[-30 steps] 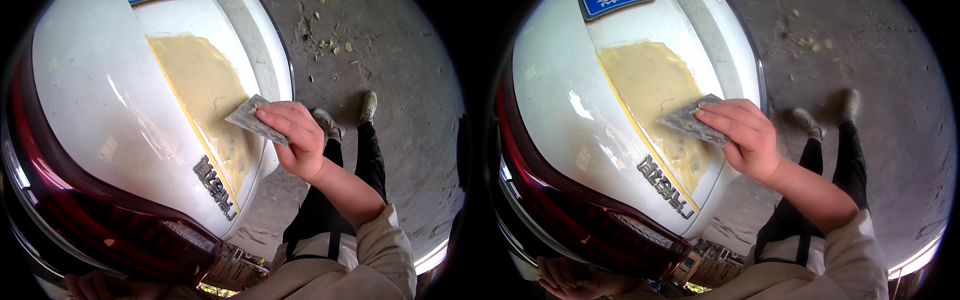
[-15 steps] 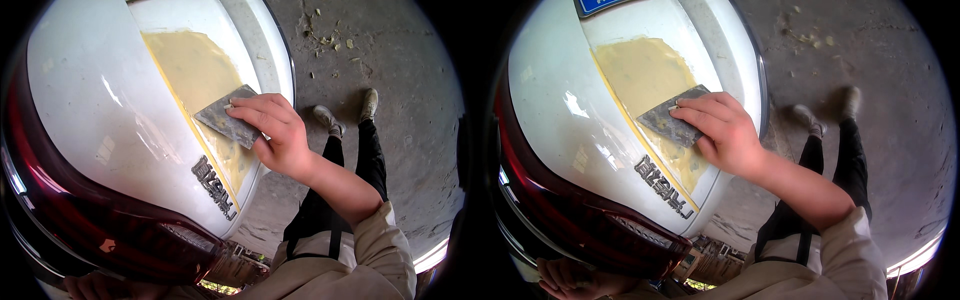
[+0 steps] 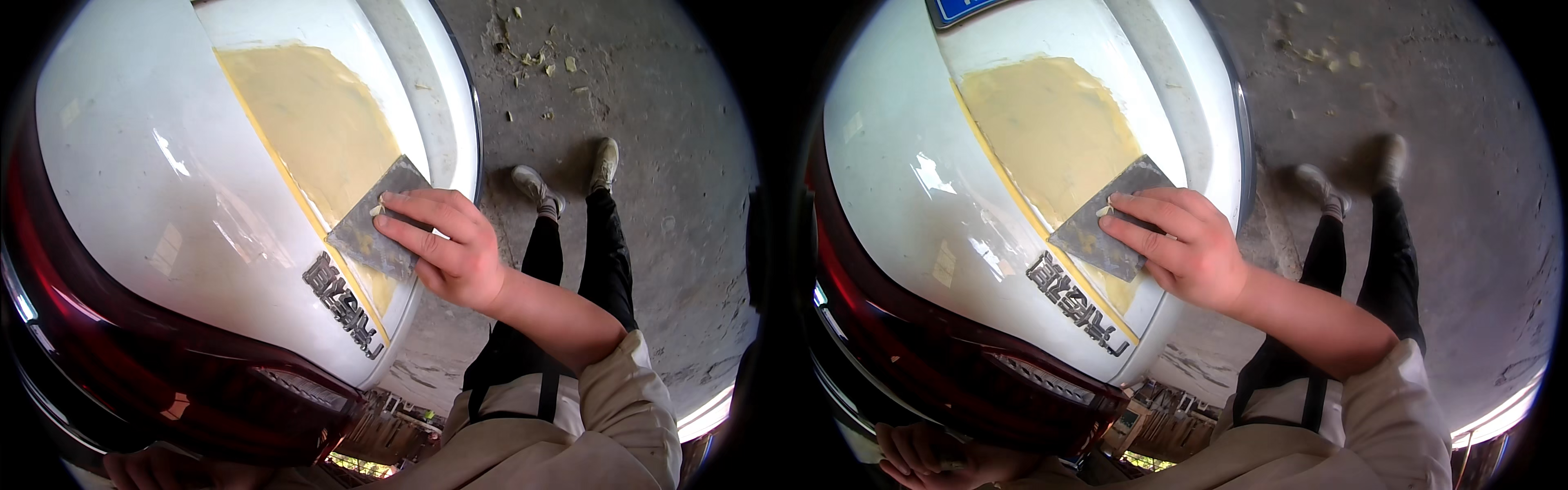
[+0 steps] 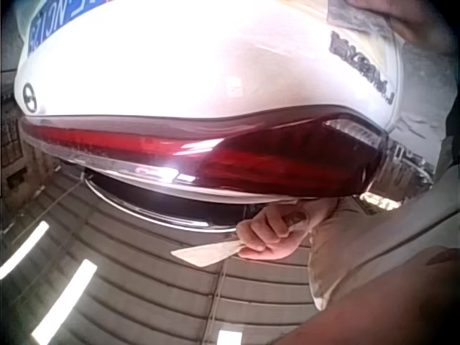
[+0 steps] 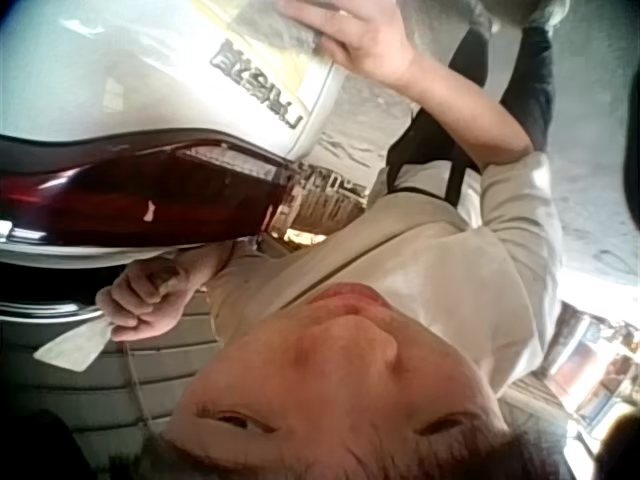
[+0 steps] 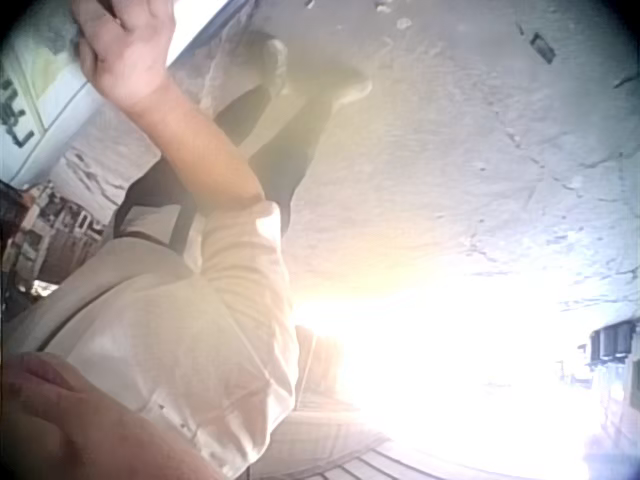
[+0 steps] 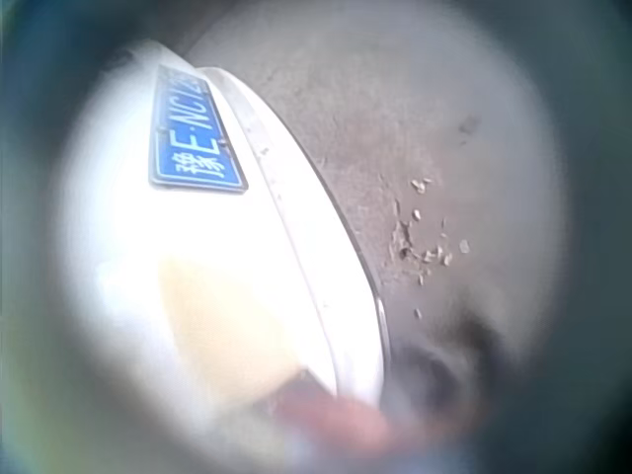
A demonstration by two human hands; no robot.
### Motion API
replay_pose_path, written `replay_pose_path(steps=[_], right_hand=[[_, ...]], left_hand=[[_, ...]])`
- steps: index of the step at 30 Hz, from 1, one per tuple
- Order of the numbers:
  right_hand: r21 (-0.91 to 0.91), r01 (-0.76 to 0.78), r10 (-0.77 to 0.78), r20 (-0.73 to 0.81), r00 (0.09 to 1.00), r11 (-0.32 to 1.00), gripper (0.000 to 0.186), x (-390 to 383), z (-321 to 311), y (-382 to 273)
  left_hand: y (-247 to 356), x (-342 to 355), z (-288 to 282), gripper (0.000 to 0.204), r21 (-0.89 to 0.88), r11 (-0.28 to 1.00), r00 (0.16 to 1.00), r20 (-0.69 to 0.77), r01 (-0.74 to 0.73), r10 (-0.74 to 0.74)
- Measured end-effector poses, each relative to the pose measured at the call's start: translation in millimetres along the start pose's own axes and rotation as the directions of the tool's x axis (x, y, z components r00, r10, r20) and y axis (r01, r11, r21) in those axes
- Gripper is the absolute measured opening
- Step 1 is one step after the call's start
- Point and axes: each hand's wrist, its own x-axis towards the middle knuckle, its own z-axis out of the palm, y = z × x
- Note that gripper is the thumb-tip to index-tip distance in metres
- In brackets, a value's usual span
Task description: The person uses a putty knife to apply a beige body filler paste to the rear trunk of a white car. They repeatedly transfer the filler from a larger scraper to the putty knife and spread it over a specific area on the vehicle's surface.
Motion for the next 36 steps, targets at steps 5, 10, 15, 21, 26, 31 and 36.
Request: replay_pose_path(steps=[5,10,15,21,26,31,36], right_hand=[[-0.004,-0.021,0.022,0.024,0.999,1.0,0.059,-13,-2,-6],[0.002,-0.028,0.028,0.022,0.999,1.0,0.059,-29,2,-9],[0.01,-0.032,0.032,0.017,0.999,0.999,0.058,-42,6,-15],[0.004,-0.063,0.063,0.012,0.998,0.998,0.057,-63,8,-26],[0.036,-0.088,0.087,0.044,0.995,0.995,0.056,-83,7,-37],[0.003,-0.049,0.048,0.126,0.991,0.999,0.054,-87,-13,-36],[-0.005,-0.135,0.135,-0.044,0.99,0.991,0.053,-79,-42,-45]], left_hand=[[-1,-2,2,0.035,-0.004,1.0,1.0,-0.022,-0.012,0.012],[2,-4,2,0.035,-0.006,1.0,1.0,-0.022,-0.003,0.003],[18,-8,-5,0.028,0.191,0.981,0.998,-0.041,-0.032,0.04],[20,-13,-3,0.026,0.285,0.953,0.989,-0.074,-0.104,0.13],[4,-13,14,0.033,0.007,1.0,1.0,-0.009,0.02,-0.019],[6,-15,5,0.034,-0.007,0.997,0.997,0.029,0.071,-0.071],[20,-23,9,0.039,0.004,0.999,0.999,-0.003,0.047,-0.047]])
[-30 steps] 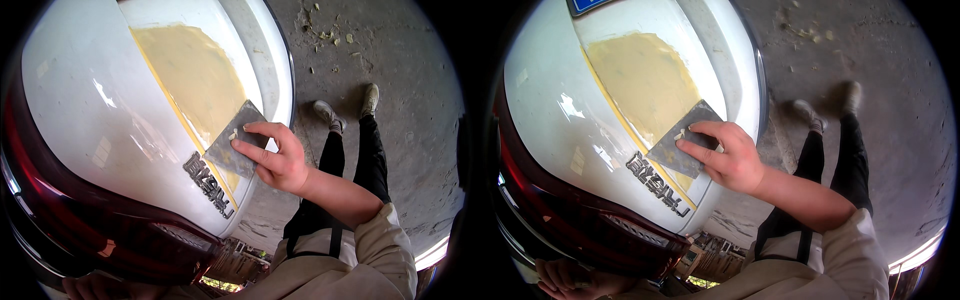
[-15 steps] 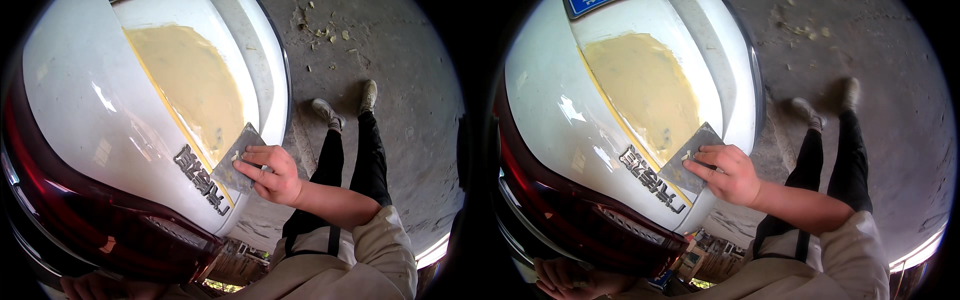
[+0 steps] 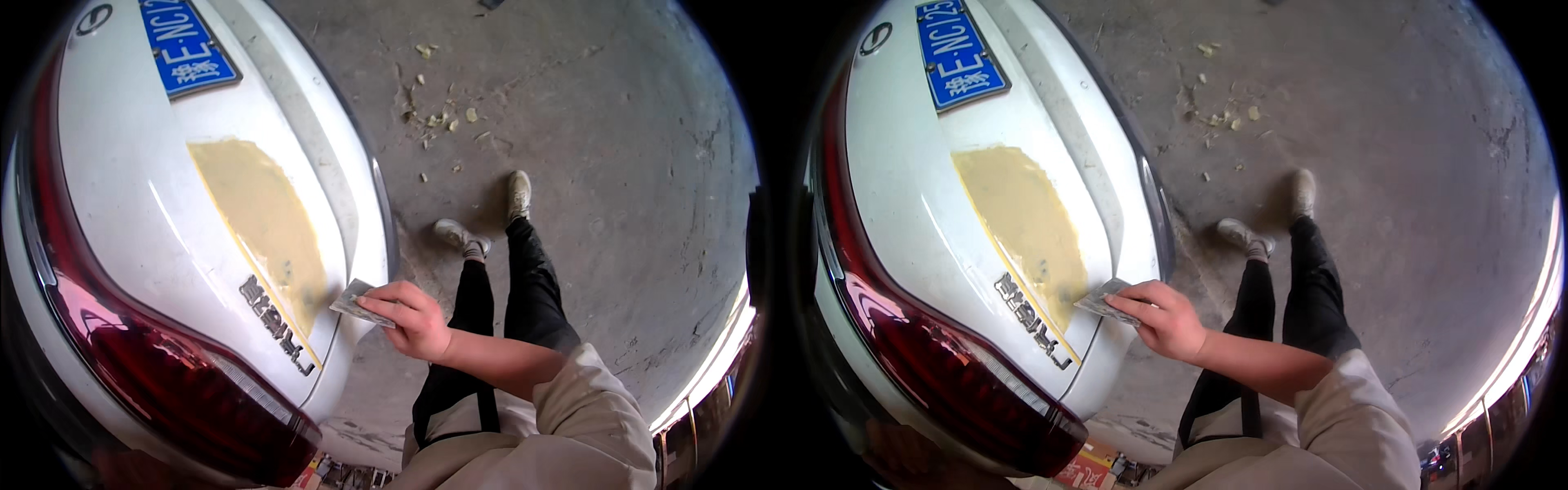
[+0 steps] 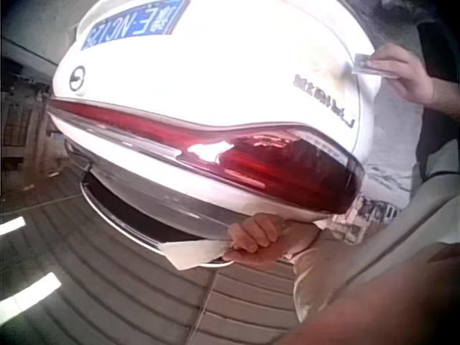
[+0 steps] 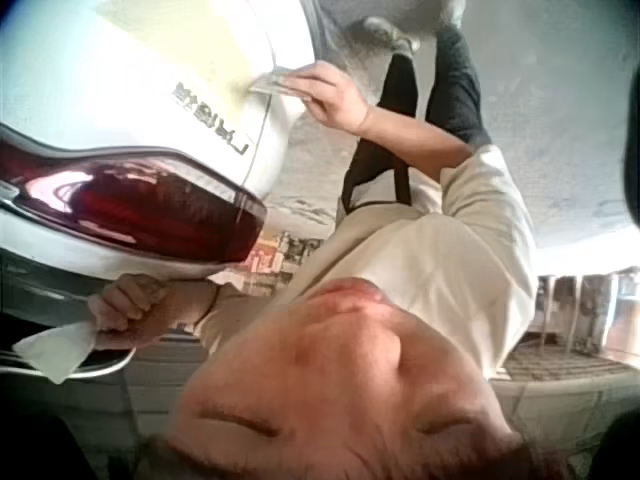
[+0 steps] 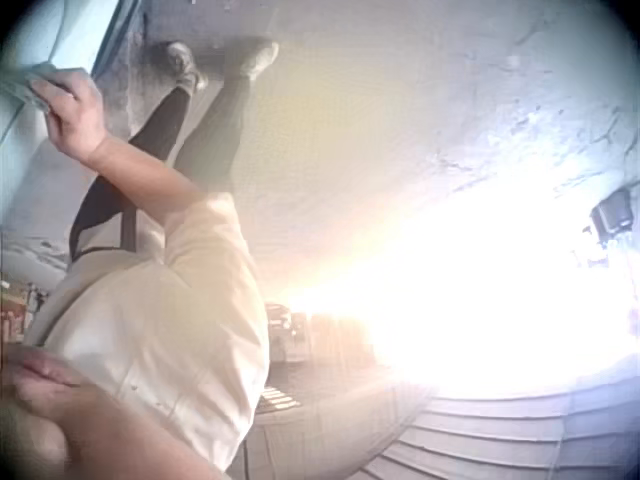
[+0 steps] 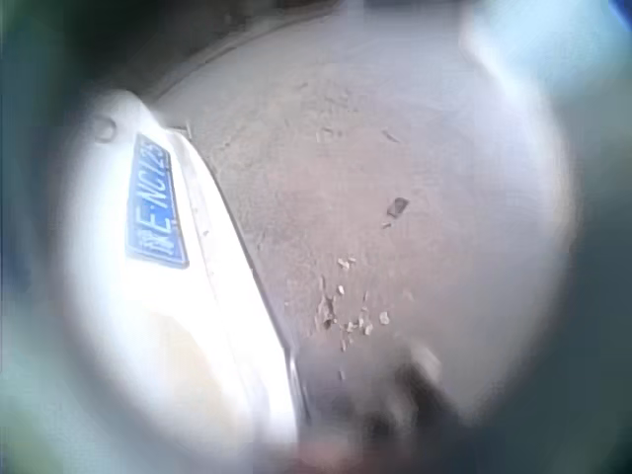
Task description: The person uses a putty knife to apply a beige body filler paste to the rear trunk of a white car. They repeatedly transfer the filler from a larger scraper to the putty knife and spread it over a specific area on the vehicle's surface.
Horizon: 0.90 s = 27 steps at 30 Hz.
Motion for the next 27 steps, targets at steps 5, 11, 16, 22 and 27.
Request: replay_pose_path(steps=[5,11,16,22,27], right_hand=[[0.041,-0.128,0.133,-0.159,0.978,0.991,0.02,8,-32,-40],[0.035,-0.359,0.347,-0.359,0.866,0.933,0.03,7,-118,-107],[0.29,-0.522,0.592,-0.274,0.758,0.802,0.028,-2,-151,-166],[0.274,-0.308,0.383,-0.287,0.878,0.911,0.036,-24,-176,-232],[0.146,-0.165,0.204,-0.31,0.928,0.975,0.035,-30,-192,-282]], left_hand=[[40,-27,-43,0.059,0.161,0.907,0.92,-0.019,0.39,-0.392],[4,-17,-29,0.057,0.243,0.819,0.833,0.069,0.519,-0.549],[25,-24,-8,0.061,0.341,0.834,0.838,0.186,0.434,-0.512],[16,-26,-11,0.063,0.348,0.841,0.76,0.377,0.414,-0.53],[28,-60,24,0.051,0.294,0.913,0.813,0.433,0.281,-0.39]])
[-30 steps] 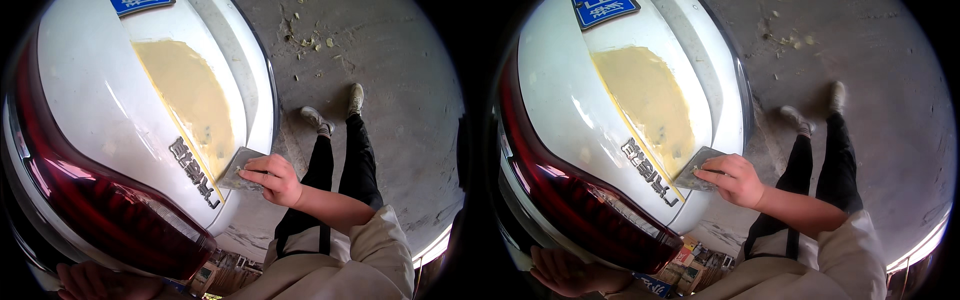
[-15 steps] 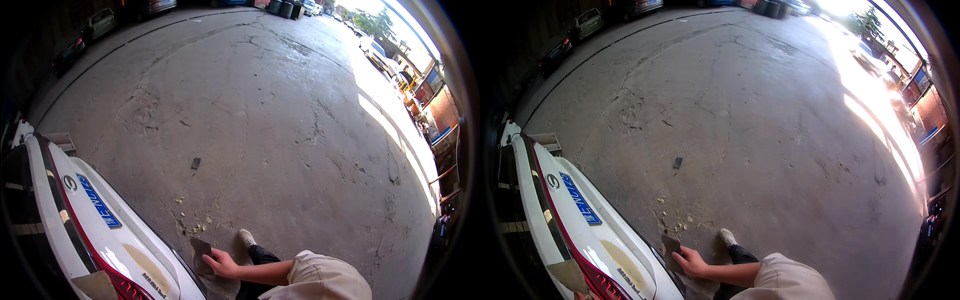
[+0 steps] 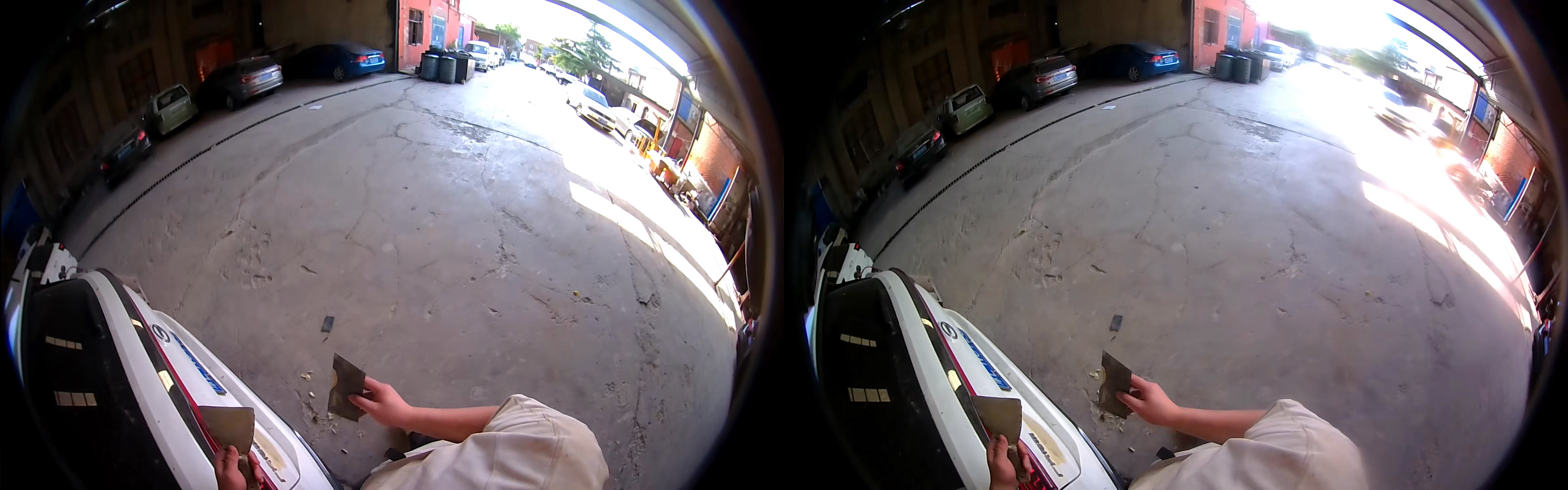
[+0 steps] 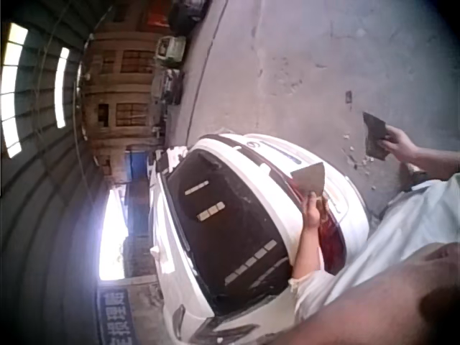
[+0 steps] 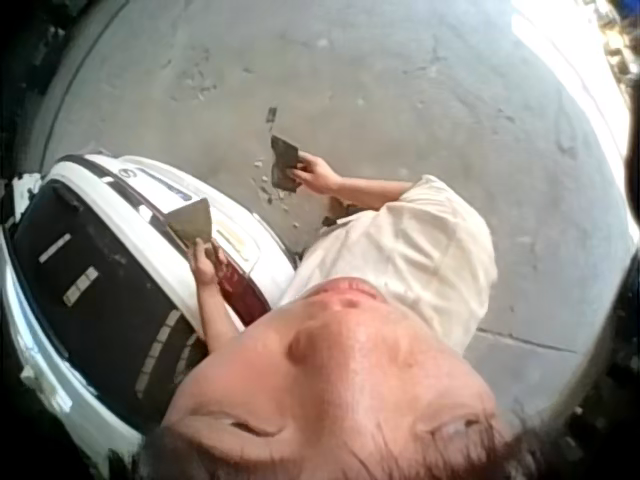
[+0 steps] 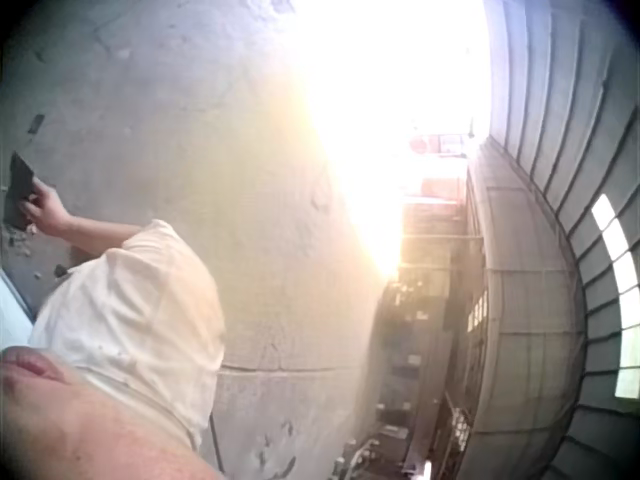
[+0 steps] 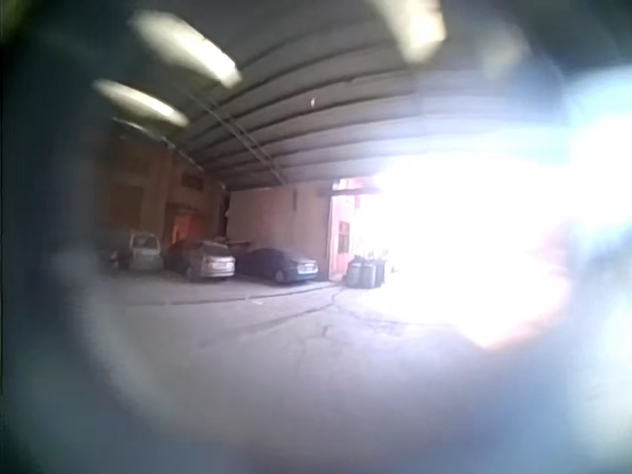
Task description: The person uses a putty knife to apply a beige body filler paste to the rear trunk of a white car. They repeatedly transfer the filler from a larger scraper to the putty knife and spread it over a specific area on the vehicle's surface.
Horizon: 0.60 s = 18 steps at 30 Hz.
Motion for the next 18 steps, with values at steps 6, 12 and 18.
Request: replay_pose_path(steps=[6,12,18], right_hand=[[-0.043,0.155,-0.151,0.076,0.986,0.987,0.023,2,-4,-36],[-0.118,0.64,-0.637,0.066,0.768,0.759,0.012,5,5,-93],[0.107,0.668,-0.676,0.141,0.723,0.737,0.028,-12,13,-104]], left_hand=[[-3,-26,56,0.035,-0.02,0.982,0.963,0.189,-0.189,0.19],[15,-38,95,0.036,-0.089,0.993,0.94,0.327,-0.071,0.097],[24,-55,98,0.033,-0.003,1.0,0.939,0.344,0.003,-0.002]])
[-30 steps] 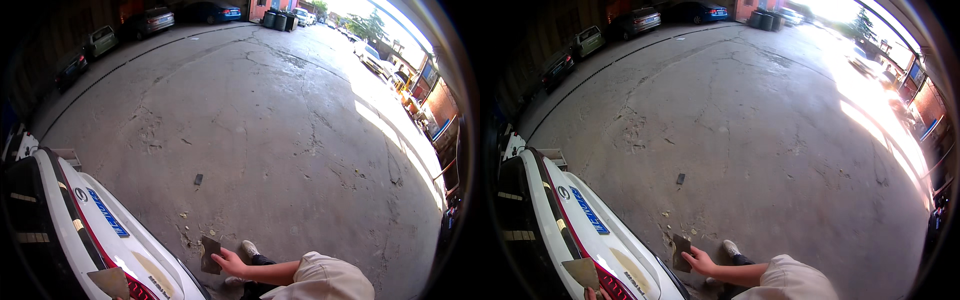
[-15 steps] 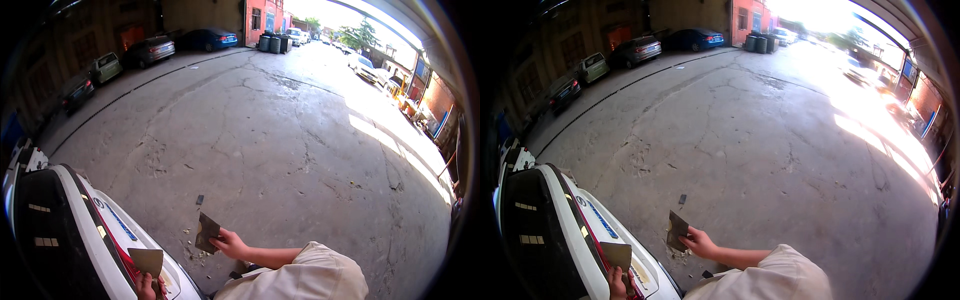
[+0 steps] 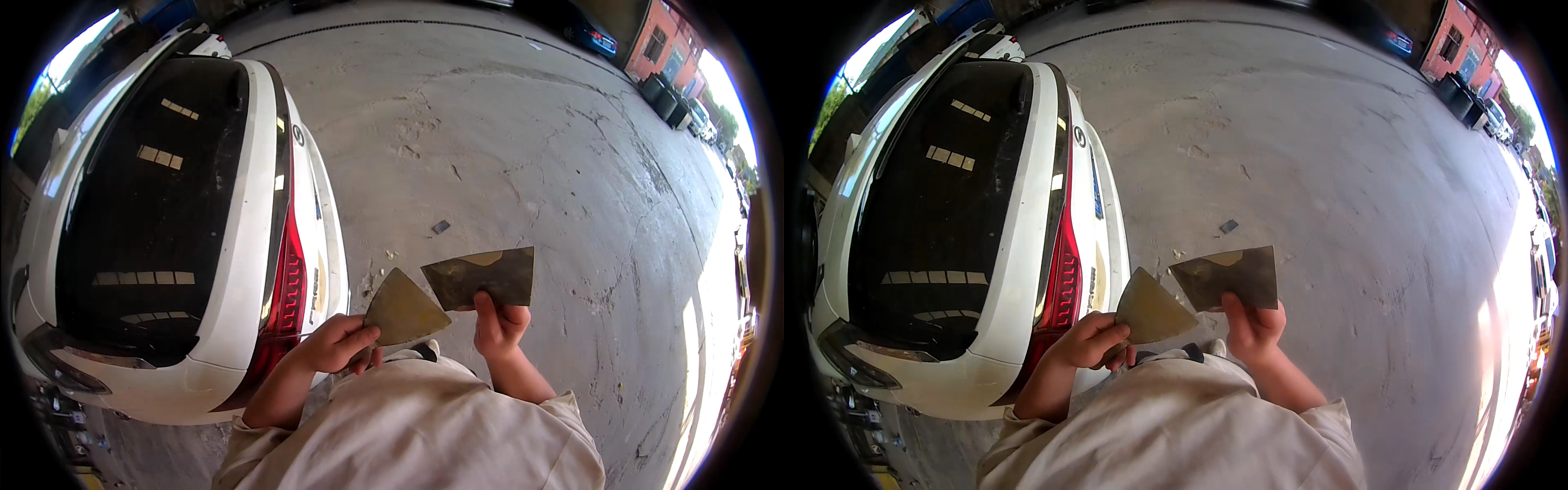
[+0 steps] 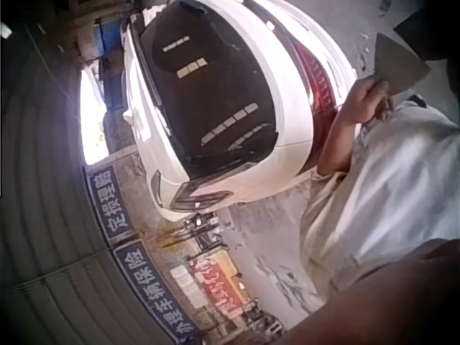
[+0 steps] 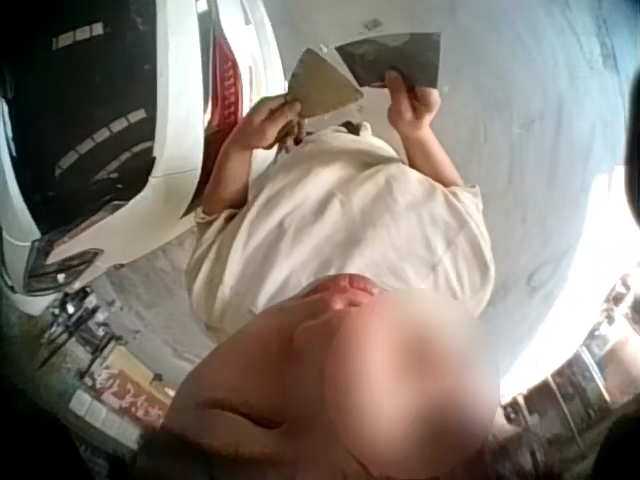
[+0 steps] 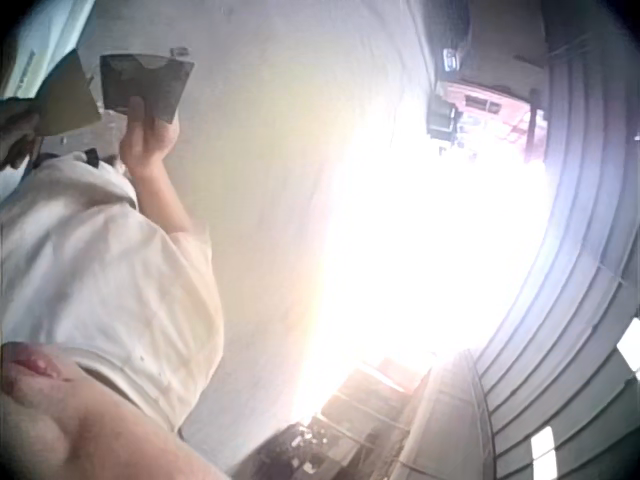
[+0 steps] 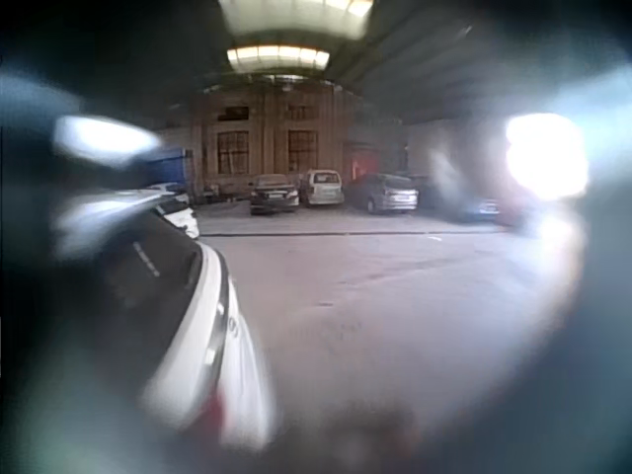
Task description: The person uses a putty knife to apply a beige body filler paste to the rear trunk of a white car. They repeatedly transfer the filler from a larger scraper to the putty knife and spread it over a specific area on the vehicle's surface.
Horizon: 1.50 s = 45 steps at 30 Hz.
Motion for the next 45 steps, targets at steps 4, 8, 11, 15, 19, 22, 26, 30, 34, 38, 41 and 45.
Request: replay_pose_path(steps=[4,8,11,15,19,22,26,30,34,38,41,45], right_hand=[[-0.264,0.251,-0.199,0.208,0.958,0.931,0.033,5,6,-17],[-0.241,0.332,-0.197,0.453,0.87,0.912,0.051,21,13,-28],[-0.227,0.276,-0.09,0.598,0.797,0.934,0.062,26,22,-32],[-0.343,0.273,0.176,0.853,0.492,0.899,0.057,31,21,-36],[-0.568,0.161,0.346,0.676,0.651,0.808,0.046,14,21,-16],[-0.323,-0.186,0.289,0.308,0.906,0.928,0.023,29,21,-10],[-0.106,-0.063,0.09,0.27,0.959,0.992,0.017,30,36,-18],[-0.204,0.209,-0.084,0.494,0.866,0.956,0.037,28,43,-27],[-0.26,0.332,-0.082,0.664,0.743,0.907,0.055,26,48,-25],[-0.494,0.215,0.34,0.797,0.499,0.842,0.051,15,43,-20],[-0.421,-0.104,0.353,0.575,0.738,0.901,0.014,5,42,9],[0.368,-0.657,0.523,0.405,0.75,0.658,0.04,16,53,26]], left_hand=[[-5,-7,1,0.035,0.021,1.0,0.999,-0.048,0.007,-0.006],[-11,-10,-9,0.035,0.054,0.998,0.998,-0.064,0.032,-0.029],[-15,-15,-14,0.034,0.002,1.0,0.997,-0.074,0.011,-0.011],[-15,-32,-20,0.033,-0.147,0.98,0.986,-0.116,-0.135,0.119],[-8,-35,-24,0.037,-0.153,0.958,0.968,-0.099,-0.242,0.229],[-16,-35,-23,0.036,-0.106,0.972,0.976,-0.069,-0.211,0.205],[-16,-32,-12,0.035,-0.031,0.998,0.994,-0.093,-0.057,0.054],[-26,-26,-17,0.035,0.031,1.0,0.985,-0.173,0.004,0.001],[-38,-39,-22,0.038,-0.048,0.998,0.978,-0.208,-0.046,0.035],[-30,-54,-28,0.046,-0.199,0.951,0.958,-0.211,-0.238,0.196],[-32,-56,-29,0.049,-0.292,0.934,0.977,-0.115,-0.204,0.177],[-51,-51,-15,0.055,-0.436,0.897,0.983,0.123,-0.072,0.138]])
